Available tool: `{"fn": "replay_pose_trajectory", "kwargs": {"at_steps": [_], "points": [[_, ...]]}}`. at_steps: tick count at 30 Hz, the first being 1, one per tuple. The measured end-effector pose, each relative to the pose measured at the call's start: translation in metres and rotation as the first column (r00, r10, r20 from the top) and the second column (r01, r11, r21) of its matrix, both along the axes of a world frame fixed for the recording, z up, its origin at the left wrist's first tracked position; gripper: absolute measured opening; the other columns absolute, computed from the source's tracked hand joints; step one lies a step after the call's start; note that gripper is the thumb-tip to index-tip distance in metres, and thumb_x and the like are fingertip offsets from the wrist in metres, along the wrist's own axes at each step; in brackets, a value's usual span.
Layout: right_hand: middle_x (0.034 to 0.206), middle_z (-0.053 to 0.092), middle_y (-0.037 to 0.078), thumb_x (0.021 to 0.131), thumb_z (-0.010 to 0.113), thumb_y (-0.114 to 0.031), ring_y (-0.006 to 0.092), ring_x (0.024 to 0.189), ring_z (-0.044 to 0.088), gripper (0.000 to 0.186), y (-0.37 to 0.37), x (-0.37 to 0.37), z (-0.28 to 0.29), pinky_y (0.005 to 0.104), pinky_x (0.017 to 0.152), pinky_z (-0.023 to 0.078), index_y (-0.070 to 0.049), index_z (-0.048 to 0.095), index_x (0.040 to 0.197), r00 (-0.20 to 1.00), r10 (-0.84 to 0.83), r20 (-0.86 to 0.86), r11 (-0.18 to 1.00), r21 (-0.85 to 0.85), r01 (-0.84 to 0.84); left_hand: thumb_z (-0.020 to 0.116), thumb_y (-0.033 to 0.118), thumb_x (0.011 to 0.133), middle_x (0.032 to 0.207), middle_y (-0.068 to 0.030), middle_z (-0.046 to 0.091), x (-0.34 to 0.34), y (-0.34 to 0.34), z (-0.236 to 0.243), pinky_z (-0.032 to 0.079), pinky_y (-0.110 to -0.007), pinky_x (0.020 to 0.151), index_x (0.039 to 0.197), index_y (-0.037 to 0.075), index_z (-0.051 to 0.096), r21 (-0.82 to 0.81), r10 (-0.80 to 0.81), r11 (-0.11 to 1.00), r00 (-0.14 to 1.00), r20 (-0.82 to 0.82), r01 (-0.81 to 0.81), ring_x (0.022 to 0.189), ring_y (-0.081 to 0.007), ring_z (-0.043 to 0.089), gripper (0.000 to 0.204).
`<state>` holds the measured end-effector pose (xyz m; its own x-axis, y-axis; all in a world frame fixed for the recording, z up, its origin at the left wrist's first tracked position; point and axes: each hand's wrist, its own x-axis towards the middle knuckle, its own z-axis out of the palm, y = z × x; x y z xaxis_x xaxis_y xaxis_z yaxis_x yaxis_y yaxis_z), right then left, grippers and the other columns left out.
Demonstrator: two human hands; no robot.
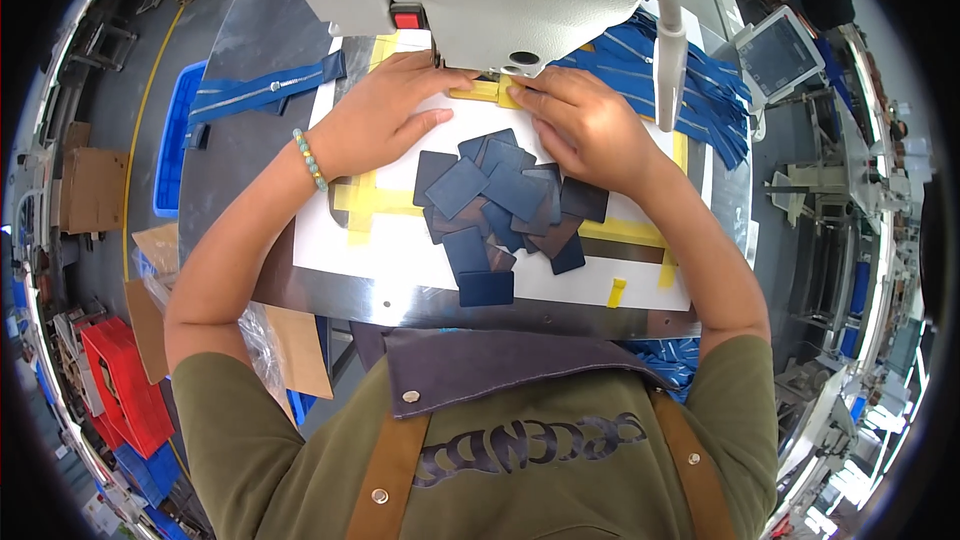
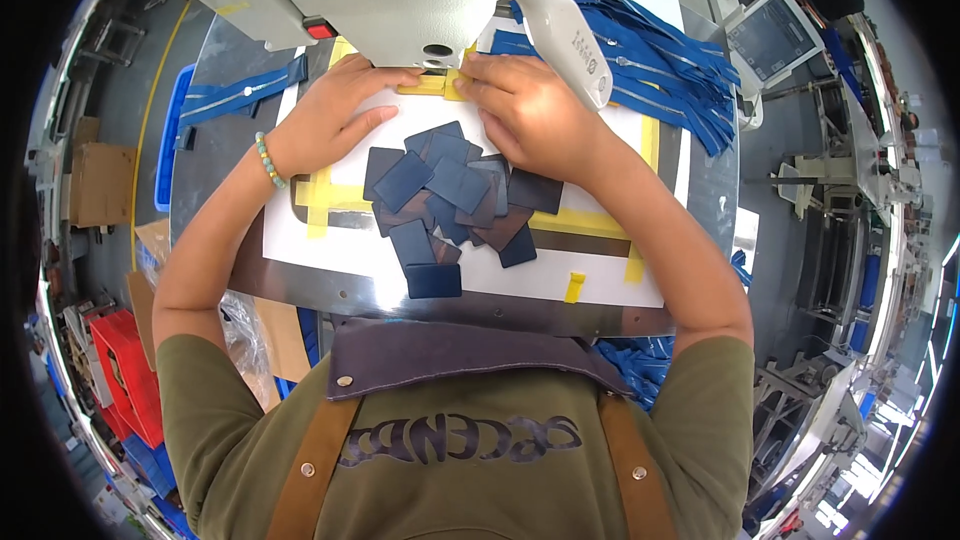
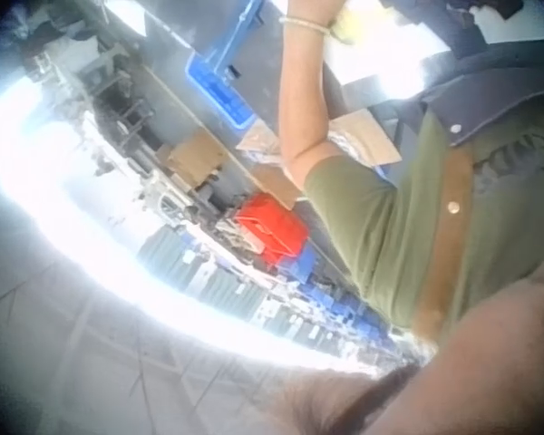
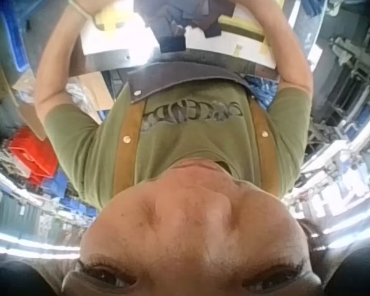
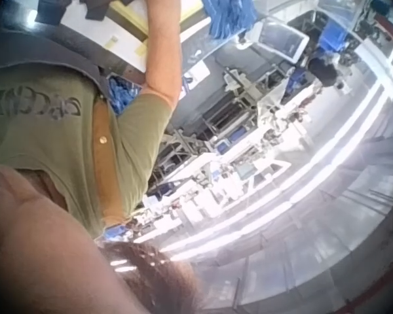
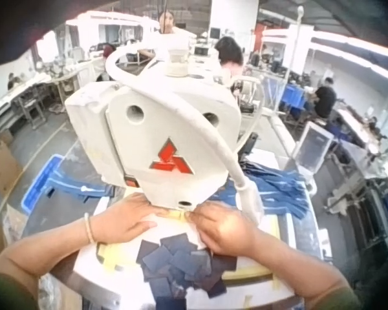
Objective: The user is sewing small leather patches onto a blue fabric strip using a specialized sewing machine.
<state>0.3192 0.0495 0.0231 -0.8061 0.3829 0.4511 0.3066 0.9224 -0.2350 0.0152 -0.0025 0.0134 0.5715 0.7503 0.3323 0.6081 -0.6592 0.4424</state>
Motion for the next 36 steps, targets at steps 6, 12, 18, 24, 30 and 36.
{"fn": "replay_pose_trajectory", "kwargs": {"at_steps": [6,12,18,24,30,36], "points": [[0.128,0.075,0.016,0.087,0.075,-0.001,0.0343,0.118,0.072,0.04,-0.003,0.003,-0.005,0.0435,0.102,0.058,-0.002,0.076,0.127,0.998,-0.056,0.01,0.998,-0.02,0.056,0.057,0.013,0.106,0.128,-0.0192,0.067,-0.013,-0.004,0.004,0.047,-0.05,0.106,0.134,0.005,0.067,-0.205,0.075,0.975,0.996,-0.038,-0.081,0.117,-0.0393,0.062,0.03],[0.136,0.073,0.016,0.09,0.073,-0.001,0.0329,0.124,0.07,0.04,-0.005,0.005,-0.012,0.0435,0.108,0.055,-0.002,0.075,0.13,0.999,-0.051,-0.005,0.998,-0.022,0.051,0.058,0.016,0.106,0.116,-0.0207,0.069,-0.016,0.002,-0.012,0.047,-0.048,0.104,0.118,-0.003,0.073,0.215,0.193,0.963,0.973,-0.124,-0.163,0.113,-0.0394,0.062,0.027],[0.138,0.072,0.012,0.092,0.076,-0.007,0.0315,0.132,0.065,0.039,0.004,0.013,-0.005,0.0449,0.112,0.053,-0.004,0.075,0.131,0.992,-0.112,0.052,0.993,-0.021,0.113,0.062,0.022,0.106,0.112,-0.021,0.073,-0.008,0.015,-0.016,0.047,-0.048,0.107,0.112,-0.006,0.074,0.201,0.294,0.946,0.936,-0.192,-0.255,0.116,-0.0393,0.062,0.031],[0.13,0.075,0.01,0.092,0.078,-0.009,0.0317,0.122,0.07,0.03,0.002,0.012,-0.01,0.0432,0.109,0.055,-0.003,0.078,0.121,0.949,-0.281,0.144,0.959,0.002,0.284,0.066,0.028,0.104,0.115,-0.0215,0.072,-0.007,0.02,-0.026,0.048,-0.049,0.105,0.113,-0.005,0.074,0.213,0.371,0.914,0.924,-0.096,-0.345,0.114,-0.0394,0.062,0.035],[0.114,0.077,0.012,0.084,0.073,0.0,0.0309,0.108,0.073,0.028,0.008,0.004,-0.004,0.0415,0.101,0.058,0.002,0.078,0.111,0.953,-0.197,0.228,0.961,0.238,0.142,0.07,0.023,0.101,0.108,-0.0176,0.071,-0.003,0.017,-0.004,0.052,-0.045,0.095,0.109,-0.002,0.074,0.016,0.375,0.924,0.899,-0.226,-0.382,0.11,-0.036,0.066,0.027],[0.095,0.071,0.011,0.081,0.071,0.002,0.0301,0.095,0.072,0.024,0.019,0.004,-0.011,0.041,0.091,0.059,0.002,0.076,0.104,0.966,-0.169,0.194,0.94,0.325,0.099,0.07,0.019,0.101,0.104,-0.0158,0.07,0.002,0.011,-0.003,0.054,-0.042,0.075,0.106,0.0,0.074,-0.074,0.347,0.934,0.937,-0.045,-0.35,0.085,-0.0338,0.071,0.02]]}}
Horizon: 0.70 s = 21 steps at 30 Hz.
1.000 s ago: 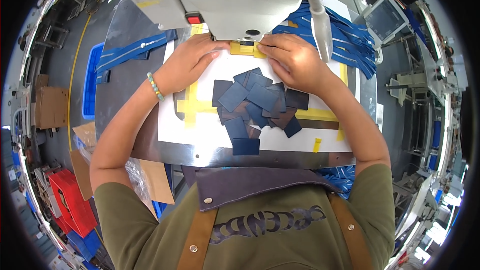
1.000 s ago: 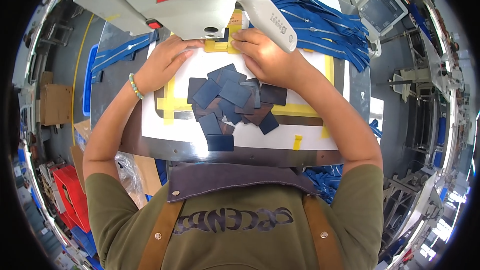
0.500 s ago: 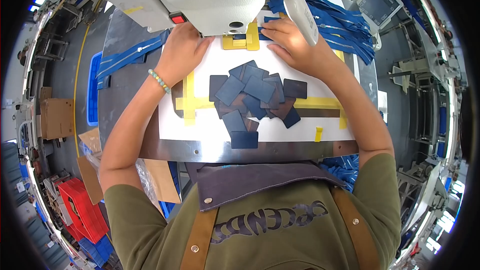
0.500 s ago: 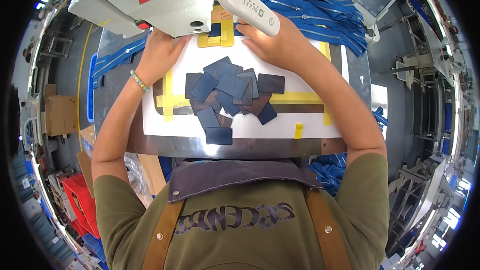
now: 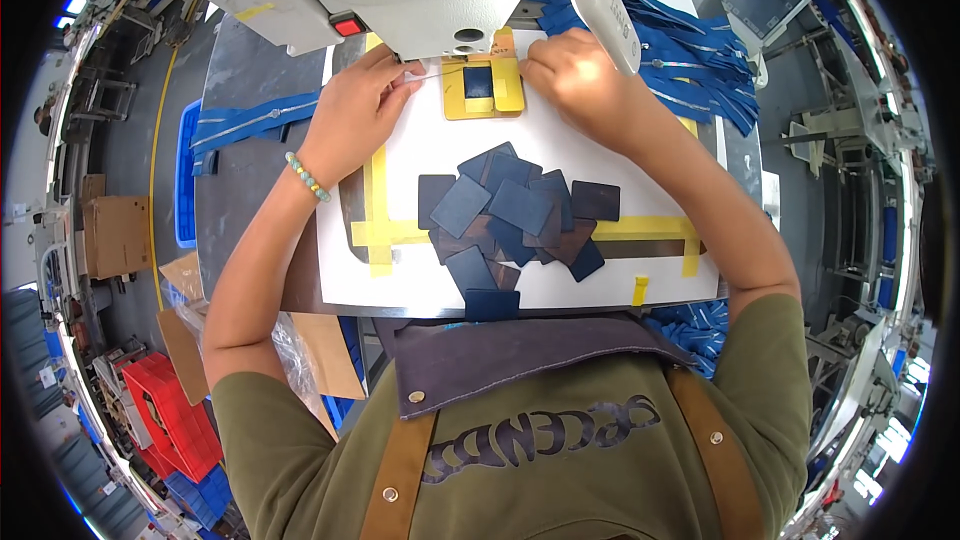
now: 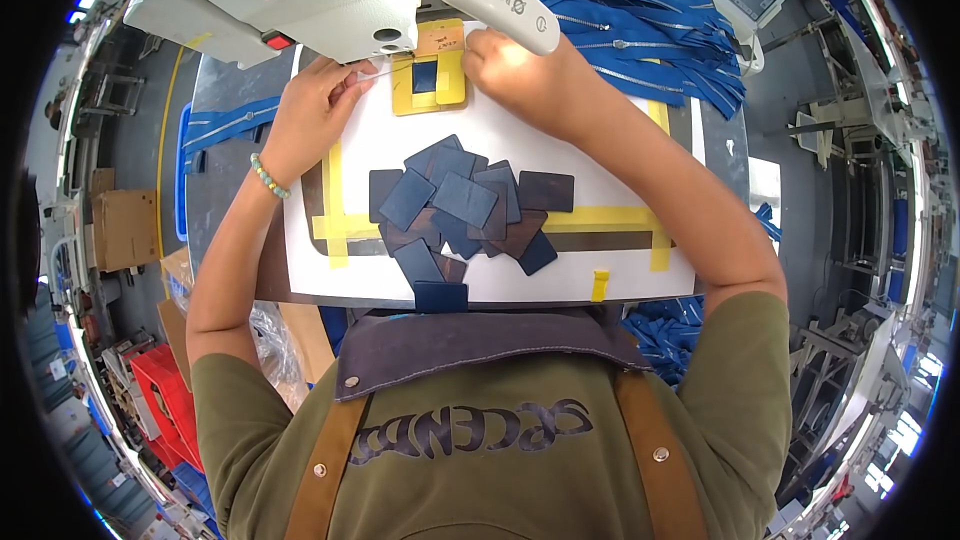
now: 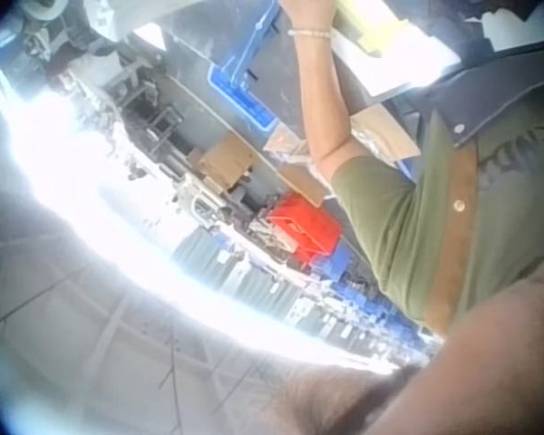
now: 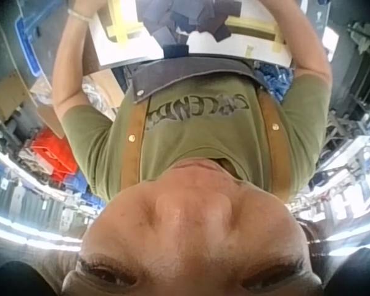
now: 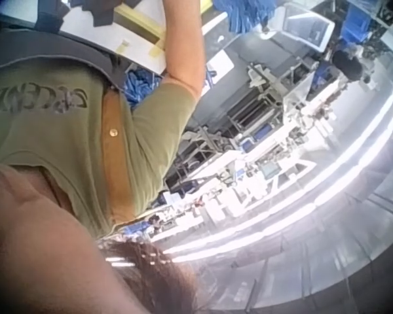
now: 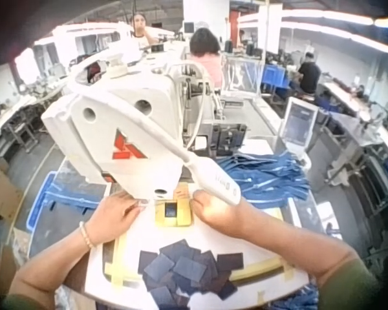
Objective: The user is sewing small leather patches onto a blue fabric strip using a specialized sewing machine.
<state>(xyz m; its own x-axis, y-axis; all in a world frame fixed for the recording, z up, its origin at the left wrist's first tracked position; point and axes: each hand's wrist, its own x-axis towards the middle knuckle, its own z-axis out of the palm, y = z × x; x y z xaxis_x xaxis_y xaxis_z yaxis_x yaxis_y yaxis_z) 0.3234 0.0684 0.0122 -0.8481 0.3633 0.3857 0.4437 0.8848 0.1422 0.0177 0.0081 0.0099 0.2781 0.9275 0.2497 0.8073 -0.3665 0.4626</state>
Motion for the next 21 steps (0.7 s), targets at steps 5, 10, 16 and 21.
{"fn": "replay_pose_trajectory", "kwargs": {"at_steps": [5,10,16,21], "points": [[0.101,0.07,0.013,0.078,0.07,0.005,0.0313,0.1,0.07,0.028,0.007,-0.001,-0.006,0.0401,0.09,0.056,0.0,0.073,0.105,0.984,-0.021,-0.175,0.997,-0.074,0.008,0.071,0.02,0.101,0.097,-0.0157,0.071,-0.006,0.007,-0.002,0.054,-0.041,0.073,0.102,-0.001,0.074,0.048,0.037,0.998,0.999,0.034,-0.038,0.08,-0.0348,0.071,0.022],[0.097,0.064,0.012,0.078,0.068,0.002,0.031,0.093,0.068,0.019,-0.039,-0.004,0.028,0.0415,0.082,0.056,-0.003,0.065,0.096,0.99,-0.076,-0.121,0.991,-0.119,0.061,0.074,0.016,0.101,0.086,-0.0176,0.071,-0.014,-0.009,0.01,0.05,-0.035,0.063,0.099,-0.004,0.073,0.054,-0.032,0.998,0.999,0.013,0.031,0.065,-0.0278,0.063,0.02],[0.099,0.06,0.012,0.084,0.069,-0.007,0.0271,0.091,0.064,0.013,-0.094,0.004,0.056,0.0382,0.075,0.05,-0.006,0.067,0.097,0.987,0.094,-0.131,0.992,-0.07,-0.104,0.08,0.02,0.096,0.08,-0.0121,0.069,-0.02,-0.049,0.037,0.048,-0.035,0.059,0.095,0.002,0.076,0.237,-0.144,0.956,0.981,-0.133,0.172,0.06,-0.0231,0.06,0.019],[0.083,0.066,0.008,0.104,0.063,-0.012,0.0251,0.077,0.067,0.014,-0.047,0.013,0.038,0.0364,0.068,0.05,-0.007,0.073,0.111,0.901,-0.373,-0.223,0.834,-0.505,0.221,0.084,0.035,0.09,0.12,-0.0103,0.073,-0.009,-0.054,0.037,0.056,-0.042,0.083,0.117,0.009,0.076,0.525,-0.135,0.805,0.947,-0.291,0.276,0.1,-0.0293,0.071,0.038]]}}
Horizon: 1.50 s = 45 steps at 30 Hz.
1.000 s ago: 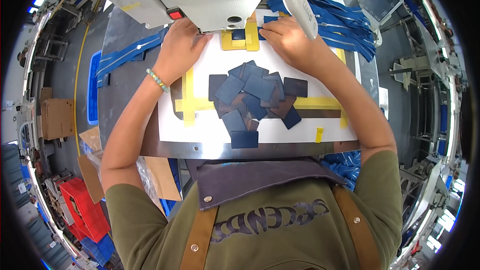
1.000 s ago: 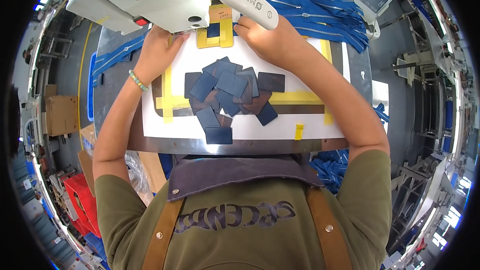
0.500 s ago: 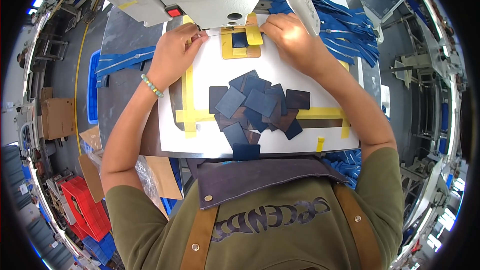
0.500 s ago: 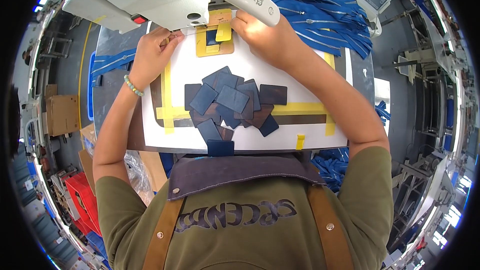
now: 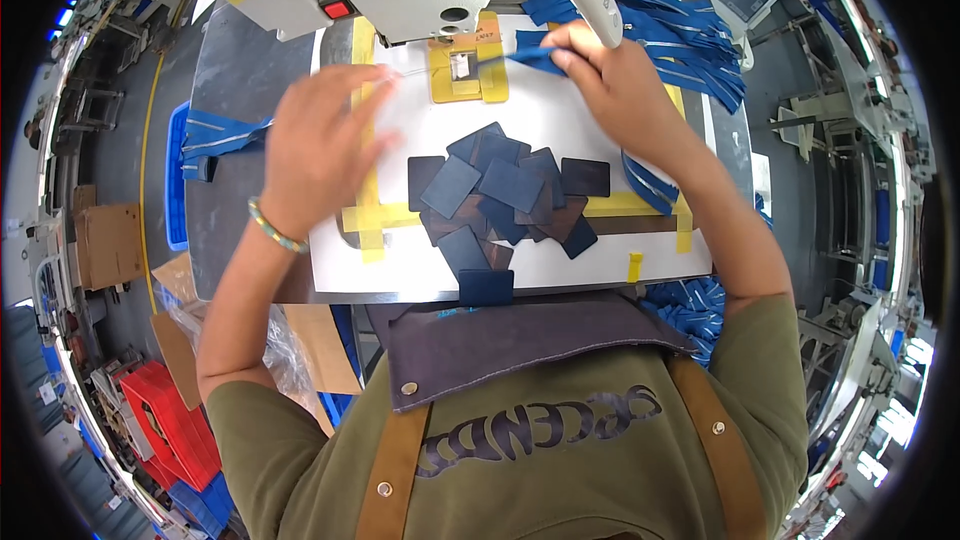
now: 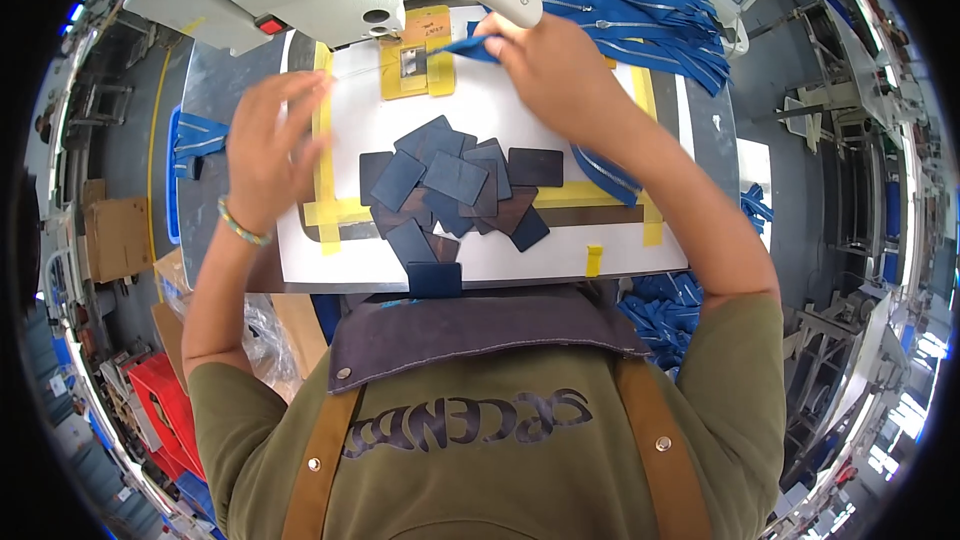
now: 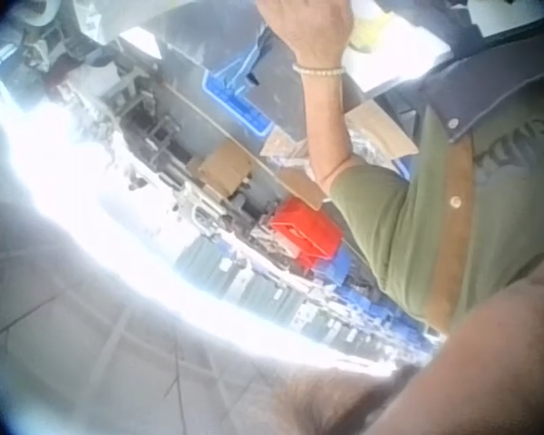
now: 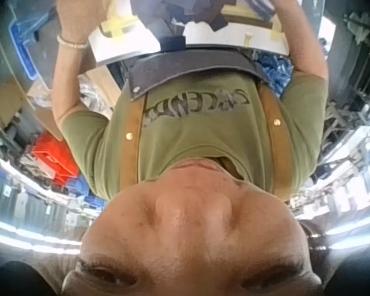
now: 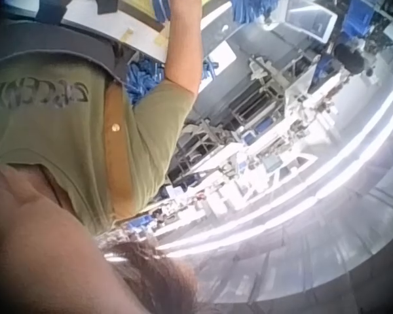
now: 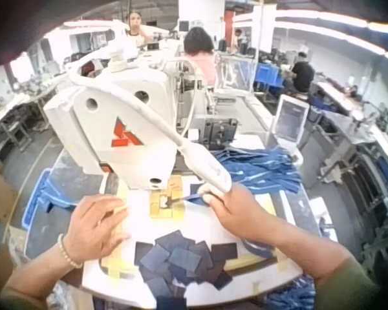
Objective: The user is sewing small leather patches onto a blue fabric strip using a specialized sewing machine.
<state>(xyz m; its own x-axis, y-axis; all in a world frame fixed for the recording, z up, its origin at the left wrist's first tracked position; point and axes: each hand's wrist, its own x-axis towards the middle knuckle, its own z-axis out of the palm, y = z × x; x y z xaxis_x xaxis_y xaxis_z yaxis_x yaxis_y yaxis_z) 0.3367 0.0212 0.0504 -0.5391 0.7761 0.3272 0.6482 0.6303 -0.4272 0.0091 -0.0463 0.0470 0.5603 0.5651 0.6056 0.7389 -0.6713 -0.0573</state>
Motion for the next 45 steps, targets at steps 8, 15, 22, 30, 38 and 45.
{"fn": "replay_pose_trajectory", "kwargs": {"at_steps": [8,15,22,30,38,45], "points": [[0.075,0.055,-0.003,0.104,0.069,-0.025,0.0063,0.066,0.049,0.029,0.044,0.009,-0.022,0.0259,0.062,0.045,-0.004,0.071,0.123,0.887,-0.282,-0.366,0.676,-0.732,-0.087,0.061,0.043,0.104,0.171,-0.003,0.045,0.085,-0.056,-0.033,0.019,-0.053,0.135,0.156,0.013,0.056,-0.351,-0.692,0.721,0.649,-0.317,0.597,0.162,-0.0275,0.034,0.061],[0.076,0.054,-0.003,0.105,0.069,-0.025,0.0064,0.067,0.051,0.031,0.044,0.009,-0.025,0.025,0.06,0.045,0.0,0.07,0.125,0.866,-0.305,-0.396,0.649,-0.752,-0.116,0.062,0.036,0.104,0.17,-0.0029,0.045,0.107,-0.015,-0.046,0.026,-0.055,0.131,0.152,0.015,0.06,-0.463,-0.554,0.763,0.825,-0.112,0.45,0.163,-0.0308,0.031,0.052],[0.081,0.063,-0.001,0.106,0.072,-0.027,0.0052,0.065,0.057,0.026,0.054,0.016,-0.034,0.0222,0.062,0.049,-0.002,0.069,0.112,0.834,-0.287,-0.471,0.618,-0.757,-0.214,0.066,0.027,0.101,0.166,-0.0077,0.049,0.149,-0.025,-0.032,0.038,-0.05,0.127,0.143,0.011,0.065,-0.376,-0.749,0.598,0.661,0.054,0.708,0.155,-0.0311,0.045,0.045],[0.078,0.06,0.001,0.105,0.071,-0.026,0.0086,0.071,0.058,0.034,0.053,0.015,-0.035,0.0263,0.063,0.049,0.001,0.069,0.127,0.848,-0.289,-0.445,0.636,-0.751,-0.177,0.063,0.014,0.097,0.149,-0.0072,0.064,0.163,-0.012,-0.042,0.04,-0.049,0.126,0.125,0.005,0.073,-0.232,-0.606,0.794,0.762,-0.229,0.562,0.149,-0.0309,0.049,0.032],[0.087,0.068,0.002,0.106,0.071,-0.021,0.0089,0.077,0.063,0.025,0.036,0.012,-0.027,0.0252,0.069,0.052,-0.001,0.074,0.121,0.912,-0.097,-0.399,0.861,-0.493,-0.124,0.063,0.01,0.108,0.149,-0.0125,0.066,0.103,-0.016,-0.002,0.05,-0.042,0.117,0.138,0.004,0.068,-0.767,0.371,0.231,0.675,0.638,0.599,0.13,-0.0279,0.067,0.031],[0.117,0.074,0.013,0.107,0.068,-0.026,0.0231,0.1,0.071,0.042,-0.045,-0.013,0.025,0.0364,0.095,0.056,-0.003,0.066,0.143,0.812,0.387,-0.438,0.69,-0.447,-0.57,0.041,0.038,0.118,0.151,-0.0234,0.062,0.072,-0.022,-0.003,0.049,-0.045,0.118,0.158,0.001,0.045,-0.427,0.753,0.07,0.233,0.615,0.902,0.136,-0.0338,0.064,0.055]]}}
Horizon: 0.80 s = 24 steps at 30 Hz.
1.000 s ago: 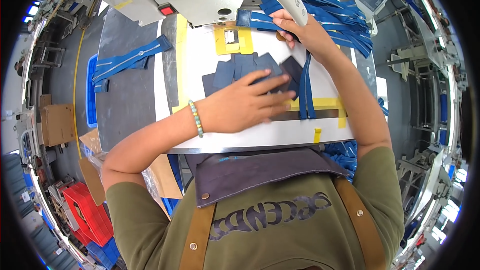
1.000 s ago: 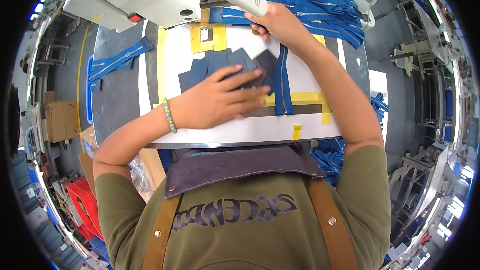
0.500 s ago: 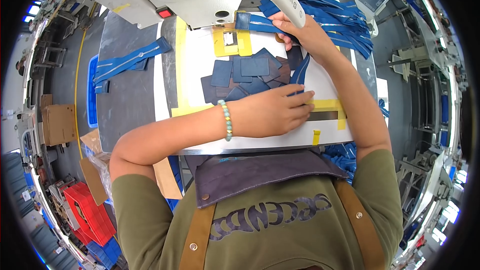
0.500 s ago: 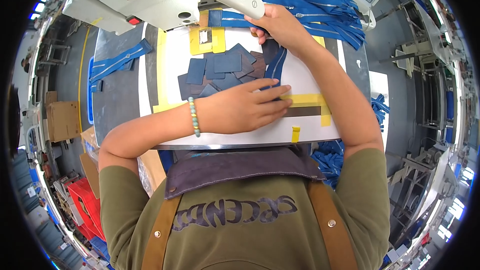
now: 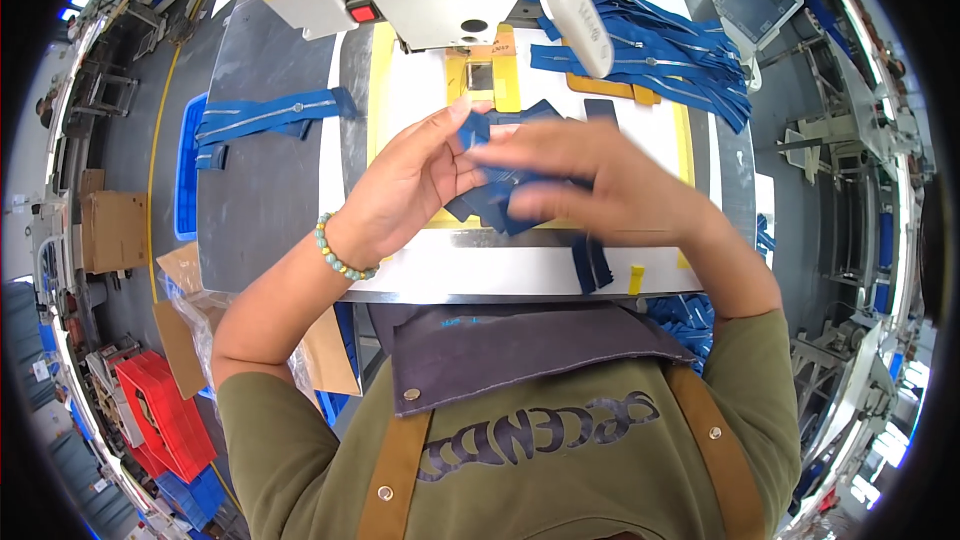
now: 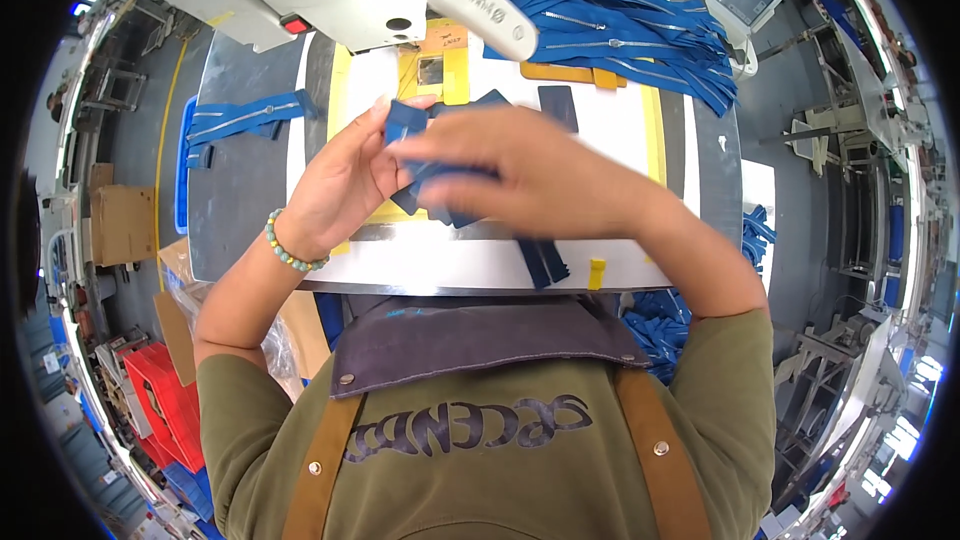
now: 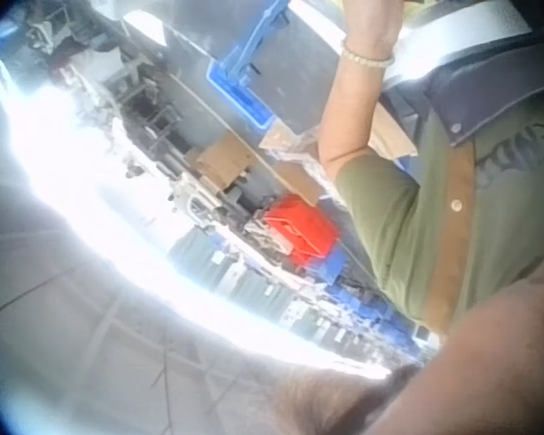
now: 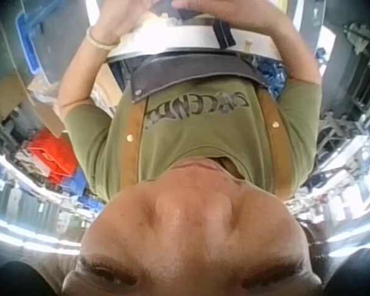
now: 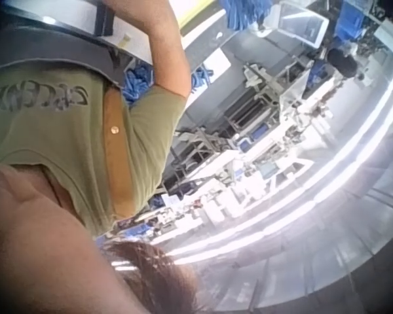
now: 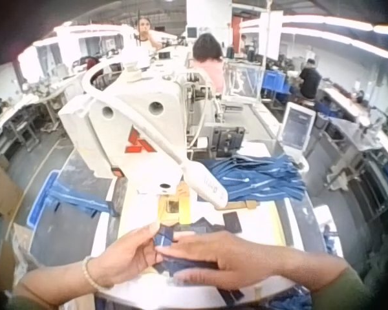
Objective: The user is sewing small leather patches onto a blue fabric strip using a specialized sewing machine.
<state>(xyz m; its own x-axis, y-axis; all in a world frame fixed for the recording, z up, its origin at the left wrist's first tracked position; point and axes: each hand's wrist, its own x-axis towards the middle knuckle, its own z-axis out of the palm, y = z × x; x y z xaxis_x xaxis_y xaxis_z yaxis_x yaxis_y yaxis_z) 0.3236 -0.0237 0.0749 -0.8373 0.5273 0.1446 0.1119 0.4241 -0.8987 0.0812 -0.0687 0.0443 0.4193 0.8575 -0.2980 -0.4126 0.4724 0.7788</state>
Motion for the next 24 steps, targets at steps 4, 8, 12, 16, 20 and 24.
{"fn": "replay_pose_trajectory", "kwargs": {"at_steps": [4,8,12,16,20,24], "points": [[0.147,0.06,0.022,0.109,0.062,-0.044,0.0394,0.134,0.061,0.065,-0.03,-0.008,0.013,0.046,0.108,0.053,-0.005,0.05,0.159,0.945,0.317,0.084,0.938,0.12,-0.325,0.05,0.033,0.116,0.126,-0.0161,0.071,-0.025,-0.011,0.007,0.058,-0.038,0.107,0.146,0.001,0.052,-0.066,0.036,0.997,0.998,0.05,-0.032,0.123,-0.0256,0.069,0.044],[0.147,0.063,0.019,0.108,0.065,-0.037,0.0388,0.131,0.064,0.054,-0.024,0.006,0.02,0.0463,0.104,0.055,-0.004,0.058,0.151,0.952,0.294,0.087,0.947,0.111,-0.303,0.057,0.025,0.114,0.082,0.0032,0.054,-0.056,-0.014,0.024,0.037,-0.022,0.054,0.145,-0.002,0.058,0.091,0.144,0.985,0.989,0.028,-0.145,0.063,-0.007,0.052,0.042],[0.139,0.069,0.018,0.105,0.068,-0.028,0.038,0.127,0.066,0.044,-0.01,0.033,0.017,0.0454,0.104,0.055,-0.003,0.066,0.141,0.974,0.116,0.193,0.963,0.22,-0.158,0.06,0.025,0.112,0.07,0.0088,0.053,-0.131,-0.013,0.052,0.028,-0.018,0.045,0.141,0.004,0.067,0.324,0.233,0.946,0.677,-0.698,0.009,0.051,0.0007,0.042,0.037],[0.134,0.071,0.016,0.103,0.07,-0.022,0.0361,0.124,0.068,0.035,-0.012,0.054,-0.005,0.0431,0.103,0.056,-0.003,0.072,0.132,0.95,-0.139,0.279,0.92,0.393,0.019,0.066,0.016,0.108,0.08,0.0092,0.065,-0.212,0.014,0.018,0.027,-0.017,0.052,0.129,0.009,0.076,0.421,0.35,0.904,0.434,-0.83,0.076,0.061,0.0038,0.042,0.025],[0.143,0.068,0.015,0.098,0.075,-0.022,0.0363,0.13,0.064,0.041,-0.02,0.064,-0.011,0.0438,0.109,0.053,-0.006,0.071,0.135,0.921,-0.281,0.271,0.902,0.402,0.157,0.069,0.016,0.106,0.097,-0.0059,0.077,-0.241,0.033,-0.025,0.049,-0.026,0.074,0.13,0.002,0.073,0.492,0.448,0.804,0.203,-0.871,0.335,0.076,-0.0126,0.064,0.028],[0.17,0.042,0.019,0.088,0.085,-0.037,0.0441,0.155,0.039,0.078,-0.03,0.086,-0.016,0.0535,0.127,0.032,-0.013,0.056,0.157,0.861,-0.368,0.351,0.85,0.502,0.158,0.072,0.022,0.103,0.121,-0.0195,0.074,-0.261,0.037,-0.033,0.053,-0.039,0.102,0.136,0.001,0.069,0.65,0.737,0.642,-0.095,-0.669,0.406,0.115,-0.034,0.07,0.039]]}}
